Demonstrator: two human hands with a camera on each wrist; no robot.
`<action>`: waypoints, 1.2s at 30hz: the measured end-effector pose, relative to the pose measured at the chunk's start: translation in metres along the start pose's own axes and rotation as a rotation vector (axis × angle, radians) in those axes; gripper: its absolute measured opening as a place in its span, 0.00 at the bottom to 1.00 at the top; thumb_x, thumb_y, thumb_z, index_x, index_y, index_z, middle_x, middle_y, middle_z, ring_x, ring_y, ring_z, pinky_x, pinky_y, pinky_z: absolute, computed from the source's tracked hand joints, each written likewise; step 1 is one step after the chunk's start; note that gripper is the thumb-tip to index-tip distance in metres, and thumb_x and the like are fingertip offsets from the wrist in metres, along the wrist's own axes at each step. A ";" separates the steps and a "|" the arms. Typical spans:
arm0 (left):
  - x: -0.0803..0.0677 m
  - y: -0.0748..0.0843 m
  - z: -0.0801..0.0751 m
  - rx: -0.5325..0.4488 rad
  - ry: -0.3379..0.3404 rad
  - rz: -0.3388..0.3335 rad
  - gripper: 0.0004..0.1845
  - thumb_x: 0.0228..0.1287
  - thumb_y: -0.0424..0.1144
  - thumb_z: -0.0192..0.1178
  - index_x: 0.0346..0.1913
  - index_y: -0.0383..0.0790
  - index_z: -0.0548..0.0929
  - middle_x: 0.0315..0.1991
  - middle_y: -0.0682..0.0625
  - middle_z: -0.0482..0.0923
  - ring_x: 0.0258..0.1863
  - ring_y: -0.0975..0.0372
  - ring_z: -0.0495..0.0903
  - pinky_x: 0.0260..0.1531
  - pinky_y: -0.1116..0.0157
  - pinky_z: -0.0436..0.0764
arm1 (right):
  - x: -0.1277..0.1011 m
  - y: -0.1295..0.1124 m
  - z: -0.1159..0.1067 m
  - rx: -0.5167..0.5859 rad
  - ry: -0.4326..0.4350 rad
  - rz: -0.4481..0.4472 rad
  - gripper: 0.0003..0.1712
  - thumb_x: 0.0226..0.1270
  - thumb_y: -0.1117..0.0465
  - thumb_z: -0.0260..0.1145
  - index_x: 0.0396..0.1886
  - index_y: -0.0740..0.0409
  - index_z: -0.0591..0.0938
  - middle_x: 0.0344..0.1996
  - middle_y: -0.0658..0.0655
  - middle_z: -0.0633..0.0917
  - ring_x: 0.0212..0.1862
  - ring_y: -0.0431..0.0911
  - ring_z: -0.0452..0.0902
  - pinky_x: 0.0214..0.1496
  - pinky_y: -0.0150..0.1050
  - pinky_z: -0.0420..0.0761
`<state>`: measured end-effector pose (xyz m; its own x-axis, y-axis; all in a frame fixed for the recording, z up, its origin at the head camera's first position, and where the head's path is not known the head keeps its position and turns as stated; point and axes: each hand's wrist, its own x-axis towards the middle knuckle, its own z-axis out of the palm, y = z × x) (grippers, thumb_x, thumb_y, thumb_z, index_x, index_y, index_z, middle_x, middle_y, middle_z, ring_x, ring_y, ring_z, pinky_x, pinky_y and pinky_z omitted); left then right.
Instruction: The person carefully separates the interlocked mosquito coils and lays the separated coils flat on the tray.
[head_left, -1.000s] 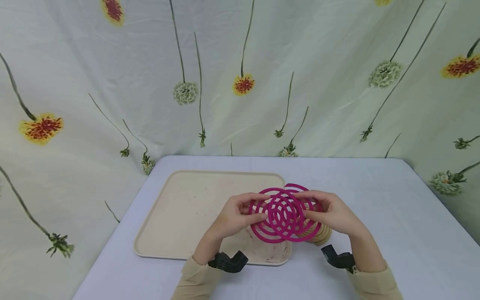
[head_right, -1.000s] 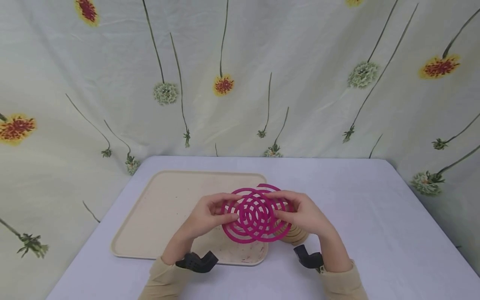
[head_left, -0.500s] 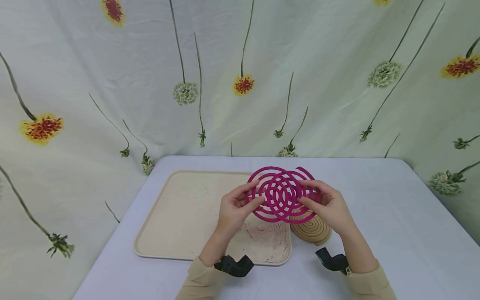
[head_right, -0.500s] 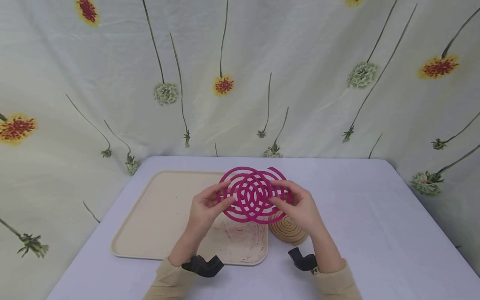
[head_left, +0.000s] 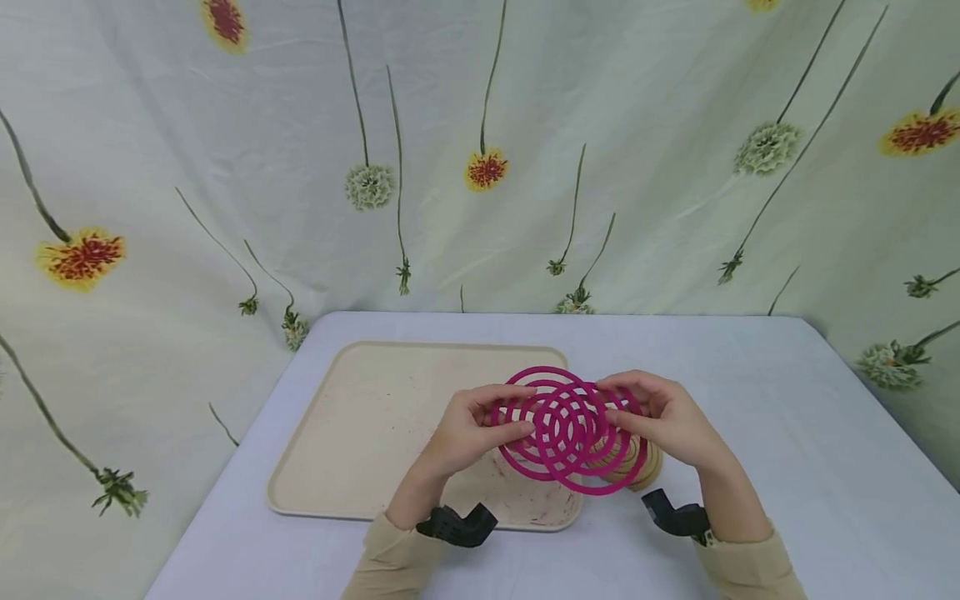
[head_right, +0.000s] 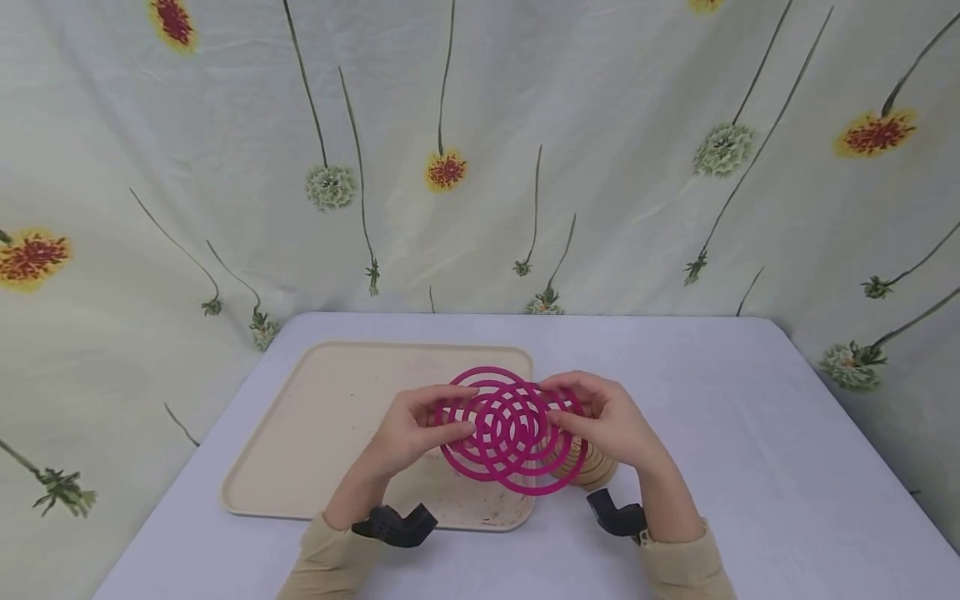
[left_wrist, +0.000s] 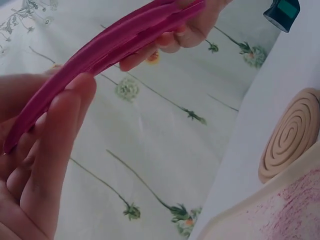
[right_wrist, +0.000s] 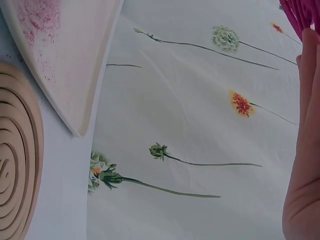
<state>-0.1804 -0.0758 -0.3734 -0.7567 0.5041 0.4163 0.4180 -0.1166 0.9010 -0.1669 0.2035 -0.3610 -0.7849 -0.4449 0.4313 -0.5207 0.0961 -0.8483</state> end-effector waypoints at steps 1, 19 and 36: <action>0.000 0.000 0.001 0.008 0.043 0.001 0.20 0.57 0.27 0.64 0.54 0.28 0.78 0.45 0.36 0.79 0.37 0.56 0.83 0.37 0.59 0.83 | 0.000 -0.001 0.001 -0.007 0.037 0.009 0.20 0.60 0.76 0.62 0.53 0.71 0.74 0.44 0.48 0.82 0.40 0.43 0.82 0.37 0.38 0.84; 0.000 0.001 0.004 -0.001 0.084 0.030 0.17 0.58 0.29 0.63 0.51 0.28 0.79 0.46 0.36 0.79 0.37 0.59 0.81 0.37 0.63 0.83 | -0.001 -0.006 0.003 0.045 0.057 0.028 0.15 0.58 0.76 0.63 0.45 0.65 0.74 0.38 0.55 0.80 0.34 0.45 0.79 0.33 0.38 0.84; 0.005 0.001 0.024 -0.003 0.377 0.021 0.15 0.57 0.28 0.64 0.49 0.27 0.80 0.45 0.35 0.80 0.38 0.60 0.83 0.38 0.63 0.82 | 0.003 -0.008 0.012 -0.035 0.249 0.084 0.16 0.59 0.73 0.65 0.47 0.68 0.75 0.37 0.53 0.82 0.33 0.42 0.79 0.34 0.35 0.83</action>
<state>-0.1716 -0.0530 -0.3737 -0.8800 0.1516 0.4501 0.4343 -0.1265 0.8918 -0.1607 0.1912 -0.3565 -0.8823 -0.2014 0.4255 -0.4578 0.1567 -0.8751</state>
